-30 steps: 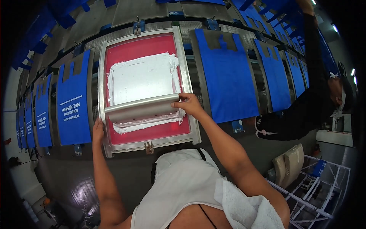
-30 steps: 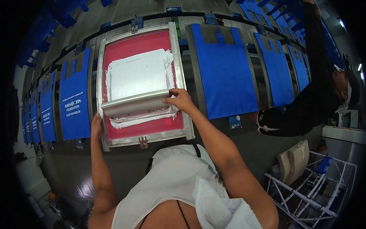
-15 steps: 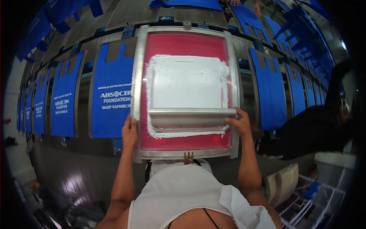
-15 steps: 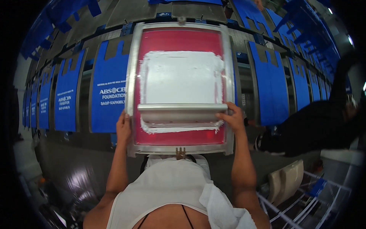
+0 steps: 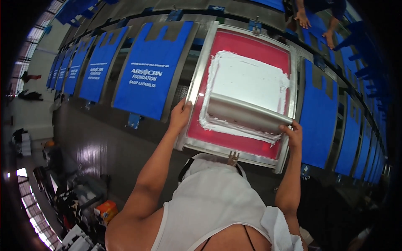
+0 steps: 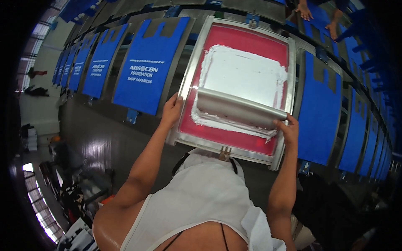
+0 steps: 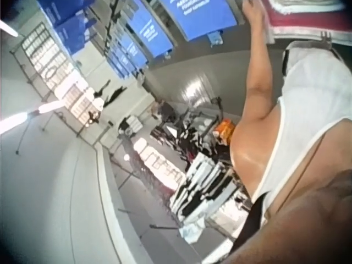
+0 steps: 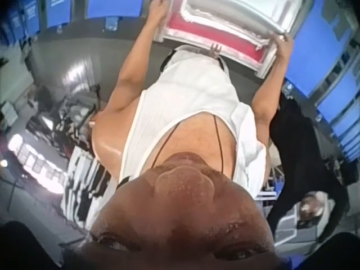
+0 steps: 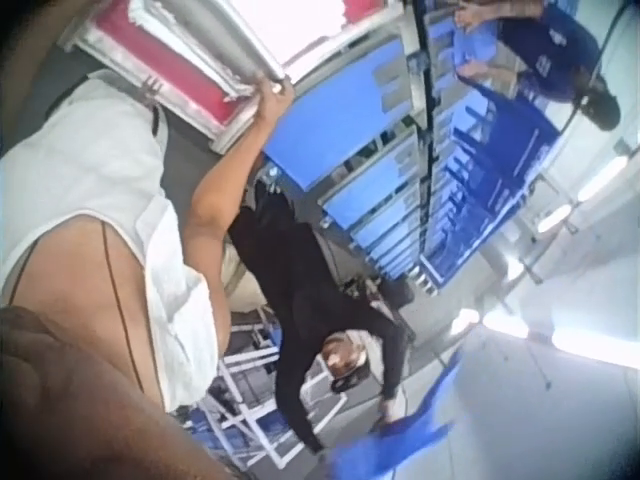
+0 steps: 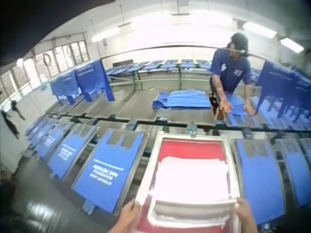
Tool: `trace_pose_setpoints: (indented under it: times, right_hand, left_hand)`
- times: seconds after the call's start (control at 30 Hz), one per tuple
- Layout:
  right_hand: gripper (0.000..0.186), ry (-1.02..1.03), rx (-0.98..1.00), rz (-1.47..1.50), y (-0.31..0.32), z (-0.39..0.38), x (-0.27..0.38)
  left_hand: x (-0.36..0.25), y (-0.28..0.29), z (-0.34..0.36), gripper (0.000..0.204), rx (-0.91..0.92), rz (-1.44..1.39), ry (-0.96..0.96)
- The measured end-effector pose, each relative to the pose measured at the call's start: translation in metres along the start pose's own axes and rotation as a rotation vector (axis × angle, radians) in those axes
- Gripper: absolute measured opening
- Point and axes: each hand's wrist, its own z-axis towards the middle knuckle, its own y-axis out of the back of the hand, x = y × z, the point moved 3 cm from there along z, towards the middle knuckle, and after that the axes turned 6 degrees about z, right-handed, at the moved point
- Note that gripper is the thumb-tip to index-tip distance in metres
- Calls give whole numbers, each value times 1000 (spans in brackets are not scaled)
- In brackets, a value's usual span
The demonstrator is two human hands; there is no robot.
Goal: The person is screen printing white ink onto blue tote bags using a manual squeegee and screen frame.
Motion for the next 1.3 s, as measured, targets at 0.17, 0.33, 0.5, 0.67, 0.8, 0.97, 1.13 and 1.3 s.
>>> trace_pose_setpoints:
  times: [0.17, 0.33, 0.5, 0.67, 0.8, 0.97, 1.13, 1.3]
  right_hand:
    - [31, 67, -27, -50, 2, 4, 1]
    - [32, 55, -17, -77, 3, 6, -12]
    - [28, 15, -7, -27, 1, 6, -20]
    - [30, 37, 16, 4, -5, 3, -18]
    - [31, 27, 17, -12, -4, 1, -19]
    - [28, 10, -13, -75, -4, 2, -19]
    - [32, -5, 45, -52, -8, 0, -19]
    - [31, -10, 77, -102, -8, 2, -11]
  left_hand:
    - [8, -6, 6, 44, 72, 13, 52]
    - [16, -13, 12, 43, 47, 99, -6]
    - [17, -16, 16, 48, 88, -48, 47]
    - [12, -11, 15, 49, 93, -65, 38]
    - [14, -10, 14, 49, 81, -17, 24]
    - [24, -9, 18, 47, 62, 42, 9]
    - [30, -8, 17, 51, 44, 89, -27]
    - [20, -2, 17, 59, 88, 107, 12]
